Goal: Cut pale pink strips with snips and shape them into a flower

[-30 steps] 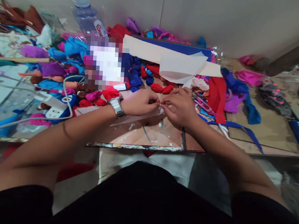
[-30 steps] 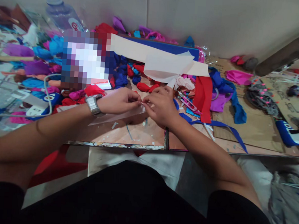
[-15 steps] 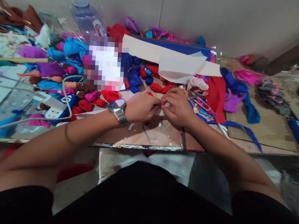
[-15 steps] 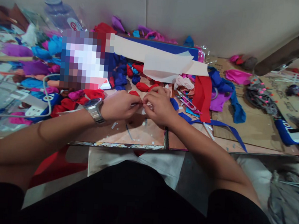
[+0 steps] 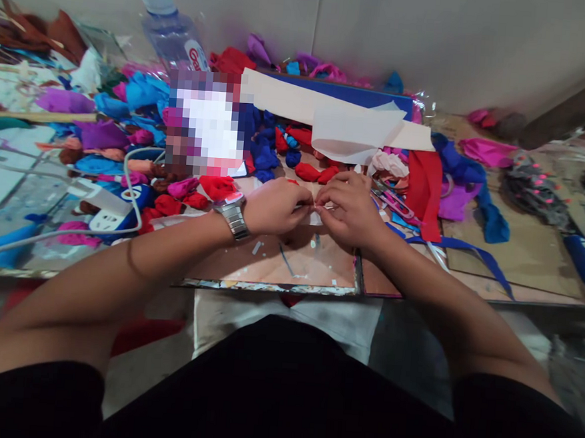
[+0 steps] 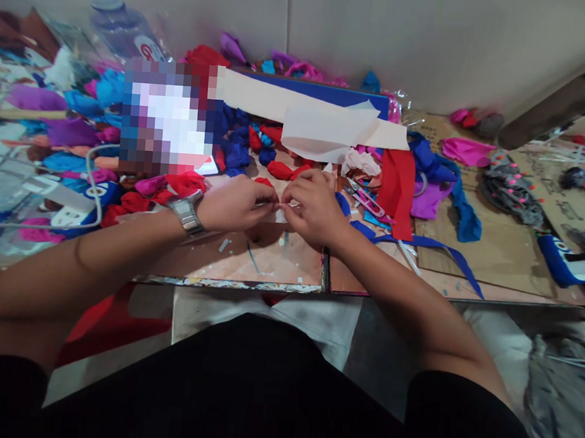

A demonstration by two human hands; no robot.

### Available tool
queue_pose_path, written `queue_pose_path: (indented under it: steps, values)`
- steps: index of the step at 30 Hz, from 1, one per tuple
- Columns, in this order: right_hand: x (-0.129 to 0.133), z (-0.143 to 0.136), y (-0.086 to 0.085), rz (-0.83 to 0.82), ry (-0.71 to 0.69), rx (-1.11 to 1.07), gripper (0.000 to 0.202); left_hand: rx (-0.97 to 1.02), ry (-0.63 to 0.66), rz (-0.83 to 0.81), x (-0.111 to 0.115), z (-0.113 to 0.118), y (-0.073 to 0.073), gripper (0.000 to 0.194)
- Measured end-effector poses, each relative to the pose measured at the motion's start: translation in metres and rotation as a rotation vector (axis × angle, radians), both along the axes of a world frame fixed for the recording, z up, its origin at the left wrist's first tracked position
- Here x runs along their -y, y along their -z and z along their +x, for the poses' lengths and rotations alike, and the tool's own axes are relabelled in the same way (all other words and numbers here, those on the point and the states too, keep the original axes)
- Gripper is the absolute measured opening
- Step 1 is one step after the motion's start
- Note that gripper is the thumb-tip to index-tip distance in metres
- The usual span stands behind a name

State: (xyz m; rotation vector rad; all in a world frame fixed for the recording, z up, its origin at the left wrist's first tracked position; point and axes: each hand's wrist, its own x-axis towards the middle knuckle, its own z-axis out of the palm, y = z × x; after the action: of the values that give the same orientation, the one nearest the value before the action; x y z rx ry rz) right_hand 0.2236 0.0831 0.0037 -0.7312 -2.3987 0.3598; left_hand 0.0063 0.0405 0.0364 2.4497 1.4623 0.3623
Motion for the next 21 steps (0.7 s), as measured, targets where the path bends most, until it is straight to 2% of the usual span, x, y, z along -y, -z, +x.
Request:
queue_pose_path:
  steps: [5, 13, 18, 21]
  values:
    - [-0.0001, -0.0003, 0.0000, -0.011, -0.002, -0.004, 0.008, 0.041, 0.039, -0.064, -0.0008, -0.0007, -0.0049, 0.035]
    - [-0.0002, 0.0003, 0.0019, -0.011, -0.015, 0.019, 0.004, -0.008, 0.039, -0.051, -0.0004, -0.0009, -0.0044, 0.029]
    - [-0.0005, -0.0004, -0.0020, 0.006, -0.031, 0.005, 0.010, 0.140, 0.083, -0.147, -0.0025, -0.0051, -0.0076, 0.037]
    - [-0.0005, -0.0005, -0.0040, 0.001, -0.032, 0.009, 0.012, 0.166, 0.079, -0.130, -0.0048, -0.0070, -0.0065, 0.034]
